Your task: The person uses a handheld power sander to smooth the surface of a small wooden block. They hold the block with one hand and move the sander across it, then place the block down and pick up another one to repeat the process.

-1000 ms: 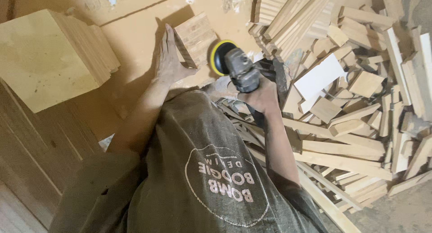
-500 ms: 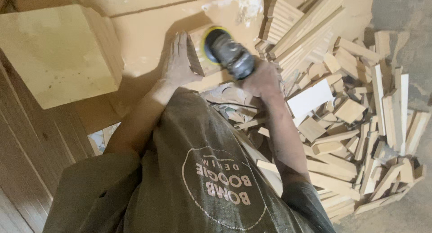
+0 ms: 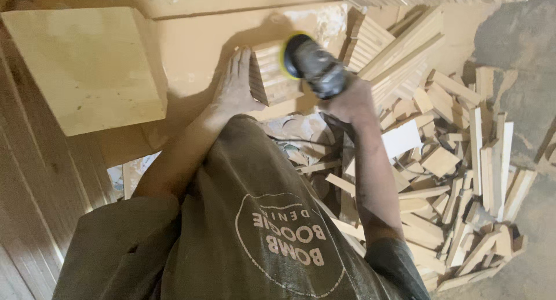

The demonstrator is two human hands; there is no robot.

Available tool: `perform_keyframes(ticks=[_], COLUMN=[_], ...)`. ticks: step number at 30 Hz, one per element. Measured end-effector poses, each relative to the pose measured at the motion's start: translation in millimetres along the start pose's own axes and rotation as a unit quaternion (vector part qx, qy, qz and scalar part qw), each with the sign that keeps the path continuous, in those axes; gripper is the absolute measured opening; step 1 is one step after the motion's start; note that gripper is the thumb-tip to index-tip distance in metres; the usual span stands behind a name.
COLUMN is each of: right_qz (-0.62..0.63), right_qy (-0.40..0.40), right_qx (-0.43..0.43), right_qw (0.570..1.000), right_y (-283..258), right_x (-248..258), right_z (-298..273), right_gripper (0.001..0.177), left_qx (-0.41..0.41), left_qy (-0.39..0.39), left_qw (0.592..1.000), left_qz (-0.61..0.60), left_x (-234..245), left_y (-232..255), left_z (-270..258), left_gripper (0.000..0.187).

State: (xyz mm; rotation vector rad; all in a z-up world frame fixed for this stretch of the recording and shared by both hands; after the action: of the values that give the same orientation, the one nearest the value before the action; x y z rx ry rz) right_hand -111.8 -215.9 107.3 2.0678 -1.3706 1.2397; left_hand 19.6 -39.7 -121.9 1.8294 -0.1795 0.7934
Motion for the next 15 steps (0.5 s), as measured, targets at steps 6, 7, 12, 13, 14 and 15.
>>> perform_keyframes(ticks=[6,7,12,13,14,15], right_qz=[-0.026,-0.024,-0.046,-0.044,-0.040,-0.036], right_qy=[-0.011,-0.011,-0.049,-0.049,-0.025,0.002], right_qx=[-0.059,-0.061,-0.036,-0.034,-0.035,-0.039], right_qw=[0.998,0.998,0.997,0.997,0.998,0.999], right_y=[-11.9,-4.9,10.7,25.7,40.9,57.9], right_x=[-20.9,-37.4,-42.1,-39.9,-35.0,-28.3], right_z=[-14.4,-18.3,-33.2,-27.0,-20.5,-15.3], right_gripper=[0.079,0.079,0.064,0.064,0.060,0.056], left_qx=[-0.058,-0.059,-0.063,-0.062,-0.051,-0.044], left_qy=[0.069,0.066,0.078,0.078,0.071,0.061], left_qw=[0.991,0.991,0.991,0.991,0.993,0.994], left_qz=[-0.100,-0.099,-0.089,-0.087,-0.085,-0.085], left_x=[13.5,15.4,20.7,20.0,18.5,16.2], left_y=[5.5,6.6,12.5,11.9,10.7,12.0], left_z=[-5.2,-8.3,-7.4,-7.9,-7.8,-5.3], left_gripper=[0.151,0.151,0.147,0.147,0.149,0.151])
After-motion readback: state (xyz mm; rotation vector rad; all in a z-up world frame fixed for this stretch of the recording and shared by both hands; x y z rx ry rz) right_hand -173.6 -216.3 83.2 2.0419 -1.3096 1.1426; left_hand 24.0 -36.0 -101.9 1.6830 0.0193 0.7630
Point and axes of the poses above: each hand's wrist, its own z-axis towards the middle knuckle, its own x-axis out of the back of the hand, y = z × x, the point moved 5 cm from there along z, towards the middle knuckle, and after that the axes turned 4 degrees about x, right-handed, at the moved point
